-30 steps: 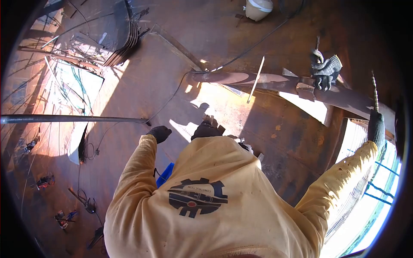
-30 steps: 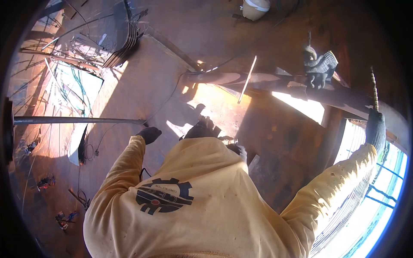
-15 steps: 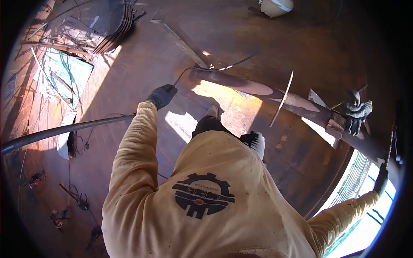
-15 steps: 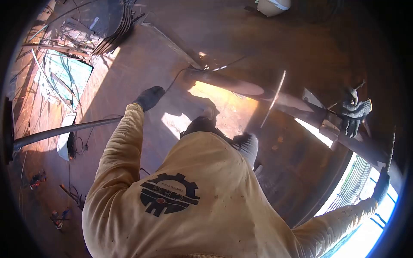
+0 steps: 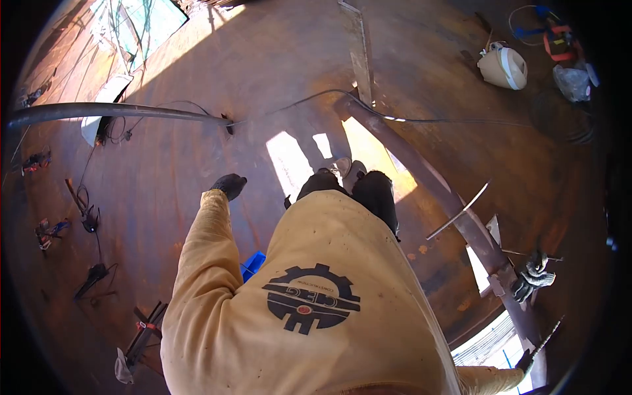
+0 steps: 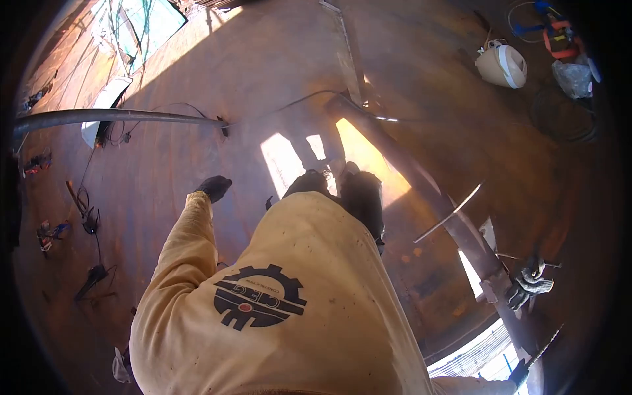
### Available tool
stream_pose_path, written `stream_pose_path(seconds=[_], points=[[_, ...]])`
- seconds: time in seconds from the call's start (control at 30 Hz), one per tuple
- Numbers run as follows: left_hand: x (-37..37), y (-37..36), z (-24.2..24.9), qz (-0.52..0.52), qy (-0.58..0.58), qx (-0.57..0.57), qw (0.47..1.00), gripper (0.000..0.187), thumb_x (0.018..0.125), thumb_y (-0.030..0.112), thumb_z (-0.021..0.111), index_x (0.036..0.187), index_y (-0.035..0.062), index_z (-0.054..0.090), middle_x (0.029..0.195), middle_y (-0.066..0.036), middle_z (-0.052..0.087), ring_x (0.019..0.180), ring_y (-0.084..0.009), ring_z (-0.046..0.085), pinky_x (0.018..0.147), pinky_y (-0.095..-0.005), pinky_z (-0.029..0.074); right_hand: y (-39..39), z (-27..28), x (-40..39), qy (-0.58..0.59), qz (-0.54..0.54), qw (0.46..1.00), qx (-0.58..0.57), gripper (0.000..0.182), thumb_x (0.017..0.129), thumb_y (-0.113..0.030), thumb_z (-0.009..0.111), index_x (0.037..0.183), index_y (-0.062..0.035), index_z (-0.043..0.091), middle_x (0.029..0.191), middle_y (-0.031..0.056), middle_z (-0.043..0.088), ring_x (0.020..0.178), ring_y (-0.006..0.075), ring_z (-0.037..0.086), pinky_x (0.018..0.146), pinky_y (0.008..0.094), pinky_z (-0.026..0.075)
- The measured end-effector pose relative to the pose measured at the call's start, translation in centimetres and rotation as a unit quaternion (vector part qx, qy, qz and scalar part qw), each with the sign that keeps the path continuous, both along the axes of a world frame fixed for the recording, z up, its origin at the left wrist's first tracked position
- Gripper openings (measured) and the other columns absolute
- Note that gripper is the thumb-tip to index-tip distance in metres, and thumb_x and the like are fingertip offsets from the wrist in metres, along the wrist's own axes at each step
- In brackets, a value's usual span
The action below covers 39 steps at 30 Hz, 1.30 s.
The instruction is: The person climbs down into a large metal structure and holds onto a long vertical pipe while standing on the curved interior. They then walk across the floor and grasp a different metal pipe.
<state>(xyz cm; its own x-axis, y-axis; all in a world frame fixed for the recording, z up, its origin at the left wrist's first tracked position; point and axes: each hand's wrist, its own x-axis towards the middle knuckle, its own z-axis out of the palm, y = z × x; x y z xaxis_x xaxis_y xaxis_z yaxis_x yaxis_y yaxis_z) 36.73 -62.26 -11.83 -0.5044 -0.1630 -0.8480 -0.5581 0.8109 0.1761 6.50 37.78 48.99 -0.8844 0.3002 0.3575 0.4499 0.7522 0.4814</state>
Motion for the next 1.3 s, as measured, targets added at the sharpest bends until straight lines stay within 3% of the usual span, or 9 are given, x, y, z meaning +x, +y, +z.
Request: stream_pose_path(seconds=[0.13,0.37,0.6,0.8,0.87,1.07,1.17,1.27,1.3], points=[[4.5,0.2,-2.1,0.056,-0.032,0.021,0.998,0.039,0.103,0.027,0.042,0.118,0.0009,0.067,0.122,-0.022,0.068,0.121,-0.04,0.061,0.101,-0.0499,0.049,-1.3,0.0,-2.1,-0.001,0.001,1.0,0.005,0.047,0.1,-0.041,0.059,0.121,0.0002,0.063,0.109,0.0253,0.069,0.1,0.035,0.068,0.083,0.0402,0.052],[-5.0,-2.2,7.9,0.286,0.03,0.006,0.958,0.057,0.097,0.046,0.057,0.133,0.0023,0.063,0.134,-0.021,0.065,0.127,-0.0369,0.06,0.108,-0.0438,0.045,-4.7,-0.9,-4.6,0.011,0.005,1.0,0.005,0.046,0.101,-0.039,0.059,0.123,0.0005,0.063,0.113,0.025,0.068,0.104,0.0344,0.067,0.086,0.0399,0.052],[-2.8,-22.7,21.9,0.516,0.318,-0.348,0.715,0.09,0.089,0.055,0.069,0.152,-0.0029,0.04,0.145,-0.032,0.052,0.137,-0.0416,0.051,0.113,-0.0443,0.041,-6.7,-3.5,-4.9,0.047,-0.013,0.999,-0.014,0.046,0.102,-0.038,0.058,0.126,0.0009,0.062,0.116,0.0247,0.068,0.107,0.0338,0.066,0.089,0.0396,0.051],[0.9,-42.3,38.9,0.422,0.497,-0.554,0.518,0.118,0.079,0.063,0.079,0.15,-0.0177,0.03,0.154,-0.034,0.039,0.142,-0.0374,0.044,0.116,-0.0404,0.037,-6.5,-5.3,-3.1,0.077,-0.032,0.996,-0.027,0.045,0.103,-0.036,0.057,0.128,0.0012,0.061,0.119,0.0245,0.068,0.11,0.0333,0.065,0.092,0.0393,0.05],[-0.2,-44.3,42.5,0.361,0.634,-0.483,0.484,0.111,0.075,0.054,0.087,0.146,-0.0169,0.04,0.15,-0.03,0.046,0.138,-0.0326,0.049,0.114,-0.038,0.04,-5.5,-5.5,-1.9,0.084,-0.038,0.995,-0.027,0.045,0.103,-0.035,0.057,0.129,0.0012,0.061,0.12,0.0244,0.067,0.111,0.0332,0.065,0.093,0.0393,0.05],[-2.1,-52.5,46.1,0.565,0.532,-0.354,0.522,0.089,0.066,0.067,0.086,0.107,-0.0098,0.072,0.11,-0.021,0.072,0.1,-0.0295,0.067,0.092,-0.0416,0.051,-5.6,-4.5,-0.3,0.1,-0.011,0.995,-0.001,0.045,0.104,-0.034,0.056,0.131,0.0015,0.061,0.123,0.0242,0.067,0.114,0.0327,0.064,0.096,0.039,0.05],[-3.7,-52.4,47.5,0.544,0.513,-0.488,0.45,0.117,0.063,0.081,0.077,0.131,-0.0135,0.059,0.134,-0.029,0.062,0.123,-0.0377,0.061,0.107,-0.0446,0.046,-6.5,-7.5,-3.7,0.1,0.13,0.986,0.034,0.045,0.104,-0.033,0.056,0.132,0.0017,0.06,0.124,0.024,0.067,0.116,0.0324,0.064,0.097,0.0389,0.049],[-4.8,-50.8,46.7,0.404,0.551,-0.603,0.412,0.093,0.079,0.065,0.073,0.139,-0.0039,0.057,0.138,-0.031,0.059,0.129,-0.043,0.057,0.108,-0.0479,0.045,-35.6,-14.7,-10.7,0.089,0.163,0.935,-0.303,0.044,0.104,-0.025,0.058,0.139,0.0007,0.057,0.138,0.02,0.062,0.131,0.0317,0.057,0.108,0.0377,0.044],[-6.3,-48.2,46.9,0.454,0.54,-0.58,0.407,0.084,0.082,0.06,0.072,0.14,0.0002,0.057,0.137,-0.031,0.059,0.128,-0.0435,0.058,0.106,-0.0489,0.045,-42.3,-18.4,-12.8,0.067,0.337,0.888,-0.305,0.042,0.095,-0.021,0.066,0.133,-0.0026,0.061,0.13,0.0184,0.065,0.12,0.033,0.063,0.102,0.0429,0.049]])
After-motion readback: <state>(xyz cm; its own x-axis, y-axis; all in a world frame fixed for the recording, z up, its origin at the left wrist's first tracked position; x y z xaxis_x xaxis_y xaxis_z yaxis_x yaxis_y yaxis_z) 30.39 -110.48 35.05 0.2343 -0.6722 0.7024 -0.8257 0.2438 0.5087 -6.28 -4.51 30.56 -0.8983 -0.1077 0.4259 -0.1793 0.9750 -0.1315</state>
